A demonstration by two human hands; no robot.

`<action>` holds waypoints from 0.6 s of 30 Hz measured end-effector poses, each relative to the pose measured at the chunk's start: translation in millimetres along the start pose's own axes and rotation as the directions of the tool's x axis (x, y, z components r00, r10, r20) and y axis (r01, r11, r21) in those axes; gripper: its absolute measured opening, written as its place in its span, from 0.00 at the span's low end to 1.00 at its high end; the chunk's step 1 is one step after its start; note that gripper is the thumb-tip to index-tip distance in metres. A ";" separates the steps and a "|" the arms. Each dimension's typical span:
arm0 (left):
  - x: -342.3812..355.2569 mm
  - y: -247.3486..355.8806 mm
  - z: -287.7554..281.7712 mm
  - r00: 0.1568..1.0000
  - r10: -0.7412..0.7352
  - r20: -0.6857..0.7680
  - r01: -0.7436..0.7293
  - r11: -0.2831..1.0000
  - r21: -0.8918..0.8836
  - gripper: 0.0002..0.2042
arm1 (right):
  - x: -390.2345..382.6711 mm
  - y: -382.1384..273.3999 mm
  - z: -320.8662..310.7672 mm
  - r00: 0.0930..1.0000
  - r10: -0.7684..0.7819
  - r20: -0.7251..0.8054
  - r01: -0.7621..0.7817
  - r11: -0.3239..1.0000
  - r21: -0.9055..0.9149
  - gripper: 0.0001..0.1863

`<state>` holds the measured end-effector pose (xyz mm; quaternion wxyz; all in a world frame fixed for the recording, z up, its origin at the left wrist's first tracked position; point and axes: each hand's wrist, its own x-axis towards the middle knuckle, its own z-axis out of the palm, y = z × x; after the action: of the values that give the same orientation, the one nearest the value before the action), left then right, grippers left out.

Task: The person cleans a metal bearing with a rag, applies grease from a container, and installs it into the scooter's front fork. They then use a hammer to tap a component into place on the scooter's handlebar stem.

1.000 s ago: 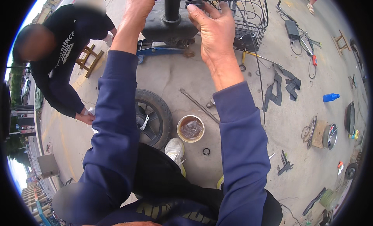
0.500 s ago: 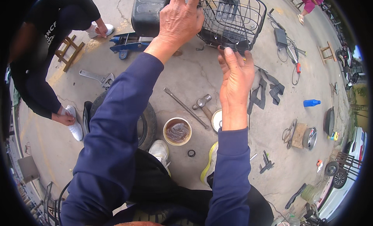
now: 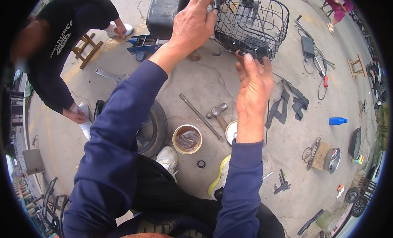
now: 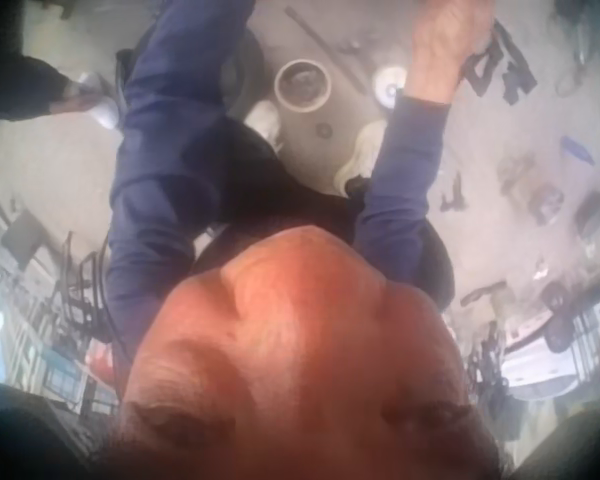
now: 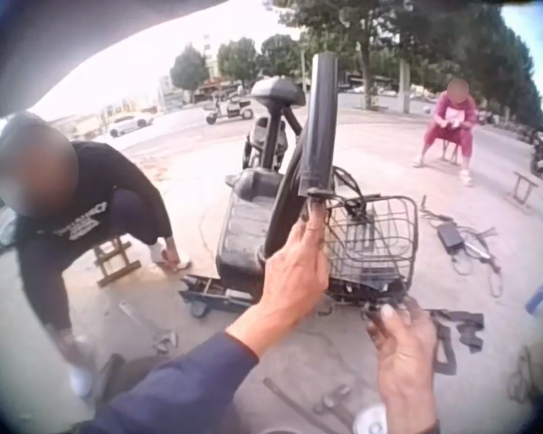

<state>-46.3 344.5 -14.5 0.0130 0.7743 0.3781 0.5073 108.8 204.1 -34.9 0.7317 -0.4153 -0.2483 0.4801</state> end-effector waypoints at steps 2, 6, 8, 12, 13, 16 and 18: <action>-3.3 9.2 12.7 0.989 -0.116 0.092 0.142 0.919 -0.368 0.39 | 1.0 -5.3 4.0 1.000 -0.011 -0.016 0.011 1.000 -0.011 0.48; 0.0 39.8 1.3 0.821 -0.388 0.418 0.514 0.187 -0.837 0.32 | 8.9 -0.7 6.9 1.000 0.007 0.009 -0.008 0.997 0.082 0.57; 7.3 69.2 -23.9 0.772 -0.330 0.544 0.546 -0.096 -0.832 0.24 | 13.8 -3.8 4.1 1.000 0.005 0.028 -0.008 0.992 0.122 0.57; 6.8 43.3 -51.2 0.818 0.001 0.575 0.469 -0.581 -0.666 0.24 | 13.1 5.4 25.8 1.000 0.002 0.015 -0.005 0.983 0.183 0.56; 7.3 41.4 -54.0 0.836 0.033 0.548 0.460 -0.589 -0.665 0.23 | 13.4 7.0 30.0 1.000 -0.002 0.019 -0.002 0.981 0.192 0.56; 24.4 49.5 -59.3 0.768 -0.075 0.636 0.378 -0.748 -0.545 0.16 | 15.8 12.1 39.0 1.000 -0.016 0.019 0.011 0.973 0.229 0.55; 29.4 40.4 -57.0 0.786 -0.076 0.614 0.360 -0.751 -0.554 0.15 | 15.9 12.0 45.4 0.998 -0.049 0.027 0.041 0.971 0.234 0.53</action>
<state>-62.7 312.6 52.4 0.8775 0.1754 -0.0720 0.4405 74.8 237.7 -21.5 0.7820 -0.3132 -0.2113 0.4958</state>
